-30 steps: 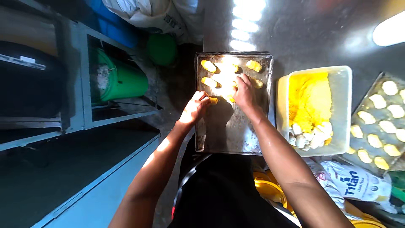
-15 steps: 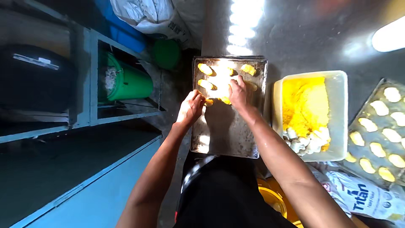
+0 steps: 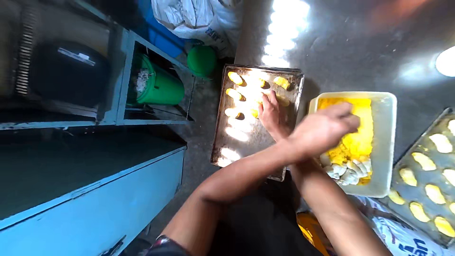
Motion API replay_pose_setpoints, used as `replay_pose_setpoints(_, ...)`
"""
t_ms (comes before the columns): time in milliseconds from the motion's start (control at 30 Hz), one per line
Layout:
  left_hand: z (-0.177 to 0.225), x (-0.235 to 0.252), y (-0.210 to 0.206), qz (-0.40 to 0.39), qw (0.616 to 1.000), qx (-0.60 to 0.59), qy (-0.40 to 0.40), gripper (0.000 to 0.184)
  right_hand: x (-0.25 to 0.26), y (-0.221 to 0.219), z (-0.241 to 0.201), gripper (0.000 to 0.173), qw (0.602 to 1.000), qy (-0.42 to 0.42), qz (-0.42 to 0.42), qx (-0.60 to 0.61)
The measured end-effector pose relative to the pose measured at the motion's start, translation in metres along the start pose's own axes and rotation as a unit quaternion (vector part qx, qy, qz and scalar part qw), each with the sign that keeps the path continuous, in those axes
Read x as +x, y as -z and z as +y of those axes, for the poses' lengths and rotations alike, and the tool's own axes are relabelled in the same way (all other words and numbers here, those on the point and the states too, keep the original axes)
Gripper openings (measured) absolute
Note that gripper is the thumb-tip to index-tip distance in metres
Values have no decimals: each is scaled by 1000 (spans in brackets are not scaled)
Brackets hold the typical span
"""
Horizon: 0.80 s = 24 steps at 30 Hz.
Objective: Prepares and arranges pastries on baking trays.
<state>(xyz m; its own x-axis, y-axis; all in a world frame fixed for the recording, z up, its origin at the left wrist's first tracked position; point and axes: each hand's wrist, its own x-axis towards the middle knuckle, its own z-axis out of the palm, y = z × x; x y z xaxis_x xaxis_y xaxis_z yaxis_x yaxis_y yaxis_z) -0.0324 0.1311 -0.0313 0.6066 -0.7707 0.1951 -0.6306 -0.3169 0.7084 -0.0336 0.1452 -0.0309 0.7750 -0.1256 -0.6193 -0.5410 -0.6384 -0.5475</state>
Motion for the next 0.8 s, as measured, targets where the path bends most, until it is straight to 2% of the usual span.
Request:
replay_pose_setpoints(33,14,12,-21,-39,999,-23,-31,18,13,-13,15,33,990,98,69,-68)
replay_pose_setpoints(100,38,28,-51,-156,985,-47,-54,30,47,-56,57,29,943,227,215,-118)
replay_pose_setpoints(167,51,31,-66,-249,967,-31,-50,40,62,-80,77,28,922,254,259,-133)
replay_pose_setpoints(200,52,27,-66,-258,965,-17,-48,43,61,-85,81,29,924,245,259,-139)
replay_pose_setpoints(267,42,8,-48,-198,980,1,-36,33,60,-95,89,38,931,222,247,-153)
replay_pose_setpoints(333,14,-24,-15,-96,995,14,6,22,64,-105,96,46,937,218,236,-136)
replay_pose_setpoints(400,-24,-68,29,-33,992,28,122,24,59,-104,97,50,961,187,165,-118)
replay_pose_setpoints(433,-42,-93,53,-6,980,9,198,26,55,-101,95,46,971,167,145,-88)
replay_pose_setpoints(467,-68,-125,69,23,965,35,257,28,58,-102,92,40,963,182,163,-114)
replay_pose_setpoints(500,-90,-151,84,50,955,67,284,28,60,-103,87,39,954,200,182,-130)
replay_pose_setpoints(600,-139,-195,103,63,946,153,279,33,67,-110,76,34,944,225,208,-119)
replay_pose_setpoints(700,-174,-203,90,6,961,161,225,31,67,-110,68,22,948,224,208,-93)
replay_pose_setpoints(800,-189,-200,86,-21,972,135,193,22,63,-114,69,21,953,206,208,-82)
